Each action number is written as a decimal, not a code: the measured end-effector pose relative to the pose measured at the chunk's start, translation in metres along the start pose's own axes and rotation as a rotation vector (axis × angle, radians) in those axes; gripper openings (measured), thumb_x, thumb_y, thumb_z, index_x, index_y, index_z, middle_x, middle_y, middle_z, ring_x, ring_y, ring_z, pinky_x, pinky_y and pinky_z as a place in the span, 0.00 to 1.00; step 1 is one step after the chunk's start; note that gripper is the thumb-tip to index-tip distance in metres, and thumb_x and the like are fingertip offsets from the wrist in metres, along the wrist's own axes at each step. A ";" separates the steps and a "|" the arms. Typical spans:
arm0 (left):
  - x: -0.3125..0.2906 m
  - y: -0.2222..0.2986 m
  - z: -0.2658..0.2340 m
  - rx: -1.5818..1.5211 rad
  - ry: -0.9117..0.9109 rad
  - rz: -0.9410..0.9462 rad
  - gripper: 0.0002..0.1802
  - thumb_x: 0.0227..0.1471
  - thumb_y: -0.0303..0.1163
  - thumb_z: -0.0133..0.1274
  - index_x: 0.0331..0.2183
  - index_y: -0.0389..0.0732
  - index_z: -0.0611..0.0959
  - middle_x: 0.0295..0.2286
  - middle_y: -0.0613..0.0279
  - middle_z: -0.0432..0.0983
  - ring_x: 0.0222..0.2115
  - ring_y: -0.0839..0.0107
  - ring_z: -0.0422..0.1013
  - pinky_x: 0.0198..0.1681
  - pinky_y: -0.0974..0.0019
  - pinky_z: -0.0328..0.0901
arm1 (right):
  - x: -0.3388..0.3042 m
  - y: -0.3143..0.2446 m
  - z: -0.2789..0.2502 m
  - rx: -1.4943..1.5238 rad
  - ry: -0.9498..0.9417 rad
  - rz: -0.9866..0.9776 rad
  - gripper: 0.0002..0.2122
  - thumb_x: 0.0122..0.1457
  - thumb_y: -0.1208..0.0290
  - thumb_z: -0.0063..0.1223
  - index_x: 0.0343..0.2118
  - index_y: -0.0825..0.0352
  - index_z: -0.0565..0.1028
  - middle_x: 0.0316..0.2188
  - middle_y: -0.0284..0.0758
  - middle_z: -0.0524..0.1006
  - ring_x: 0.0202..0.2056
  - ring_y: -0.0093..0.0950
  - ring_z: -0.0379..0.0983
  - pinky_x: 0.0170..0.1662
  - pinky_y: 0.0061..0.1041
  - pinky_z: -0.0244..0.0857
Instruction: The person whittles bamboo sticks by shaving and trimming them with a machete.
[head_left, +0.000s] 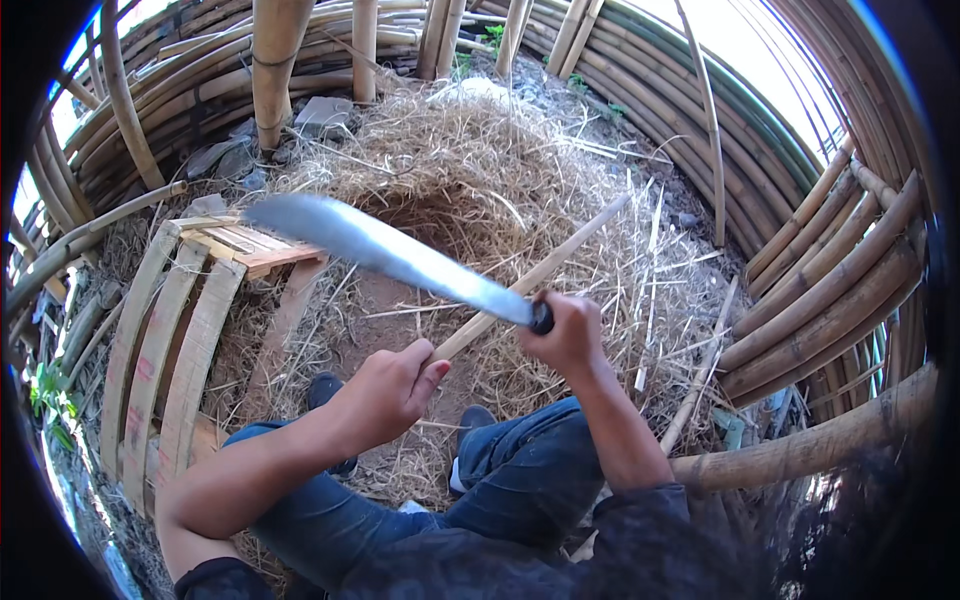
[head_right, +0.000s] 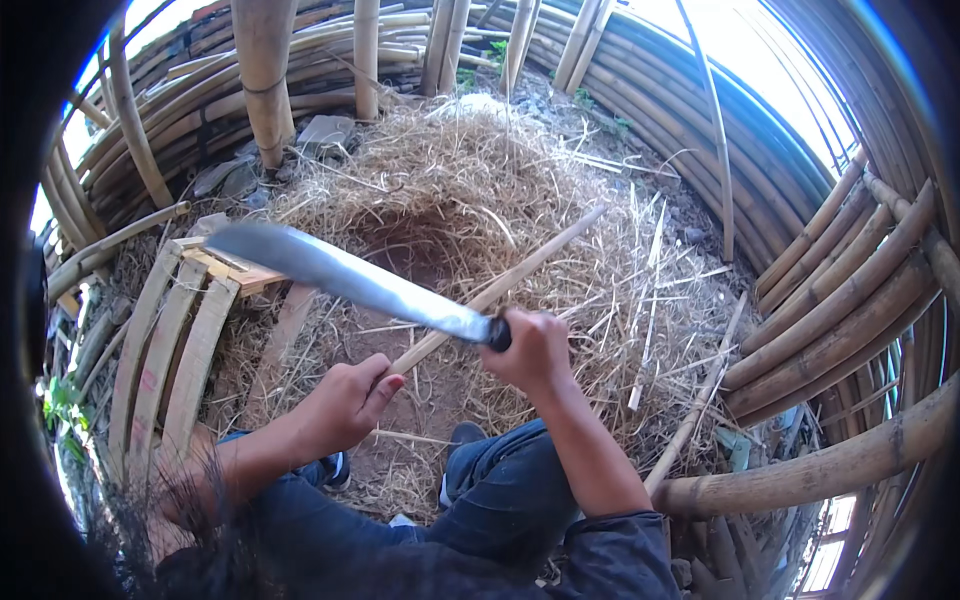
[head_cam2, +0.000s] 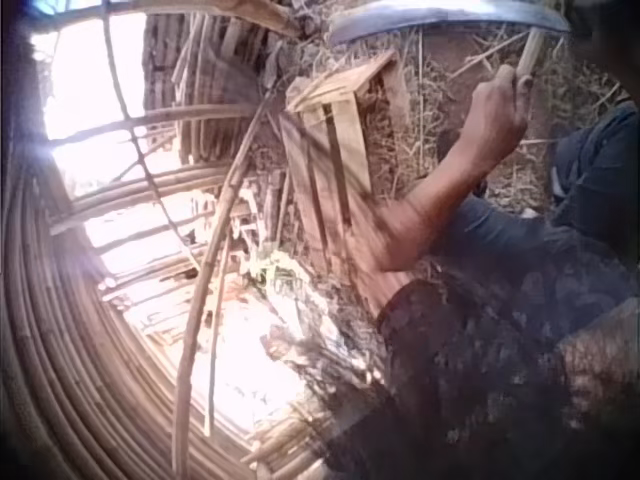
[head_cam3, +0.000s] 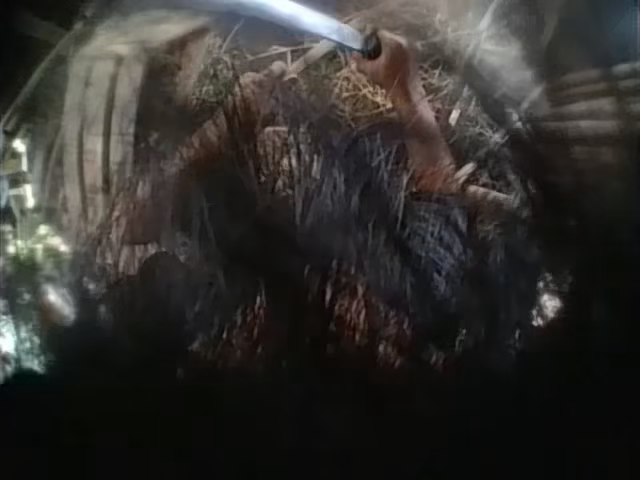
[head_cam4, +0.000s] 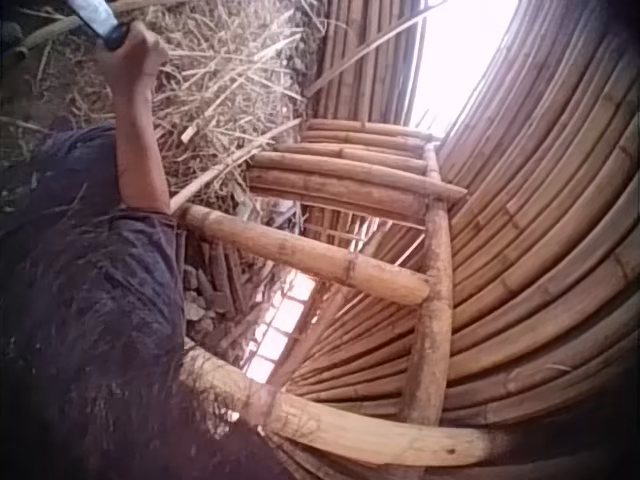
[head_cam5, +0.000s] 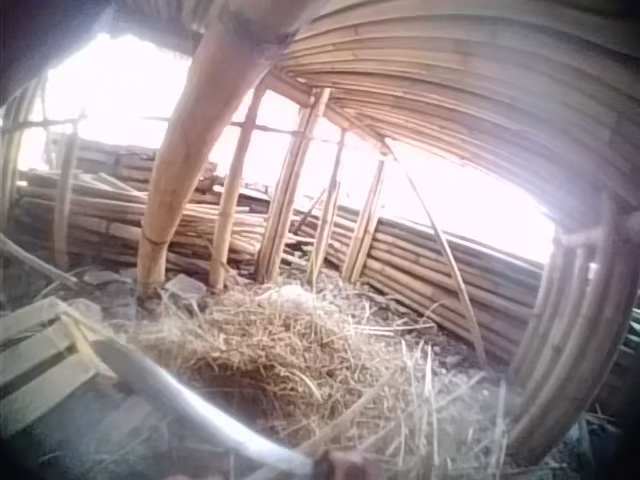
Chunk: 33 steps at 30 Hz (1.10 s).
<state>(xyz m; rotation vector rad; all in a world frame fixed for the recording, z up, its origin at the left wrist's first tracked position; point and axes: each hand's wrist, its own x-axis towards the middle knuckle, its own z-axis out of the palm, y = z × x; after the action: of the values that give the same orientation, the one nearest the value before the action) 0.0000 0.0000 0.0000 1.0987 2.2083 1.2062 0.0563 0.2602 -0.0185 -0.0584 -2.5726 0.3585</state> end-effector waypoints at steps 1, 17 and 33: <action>-0.001 0.004 -0.001 -0.026 0.006 -0.006 0.14 0.61 0.36 0.46 0.29 0.34 0.71 0.16 0.44 0.70 0.19 0.44 0.70 0.22 0.50 0.60 | 0.001 0.001 -0.002 0.041 0.031 0.040 0.07 0.42 0.67 0.61 0.20 0.63 0.76 0.14 0.36 0.75 0.18 0.32 0.76 0.25 0.30 0.71; -0.011 0.013 -0.005 -0.099 -0.120 -0.086 0.15 0.62 0.36 0.44 0.30 0.33 0.72 0.17 0.46 0.70 0.18 0.50 0.68 0.23 0.54 0.60 | -0.006 0.088 -0.028 -0.158 0.082 0.531 0.07 0.48 0.68 0.56 0.23 0.66 0.78 0.16 0.36 0.77 0.18 0.28 0.75 0.26 0.32 0.70; -0.047 0.033 0.071 -0.556 -0.575 -0.496 0.16 0.63 0.39 0.41 0.30 0.35 0.68 0.16 0.55 0.64 0.18 0.67 0.62 0.23 0.60 0.59 | -0.121 0.004 -0.066 0.030 -0.368 0.401 0.11 0.40 0.64 0.63 0.19 0.65 0.73 0.14 0.42 0.72 0.21 0.43 0.74 0.25 0.37 0.67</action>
<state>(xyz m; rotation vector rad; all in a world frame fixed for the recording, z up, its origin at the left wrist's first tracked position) 0.0896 0.0104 -0.0128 0.5275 1.4523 1.0183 0.1938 0.2663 -0.0262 -0.5503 -2.9108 0.6041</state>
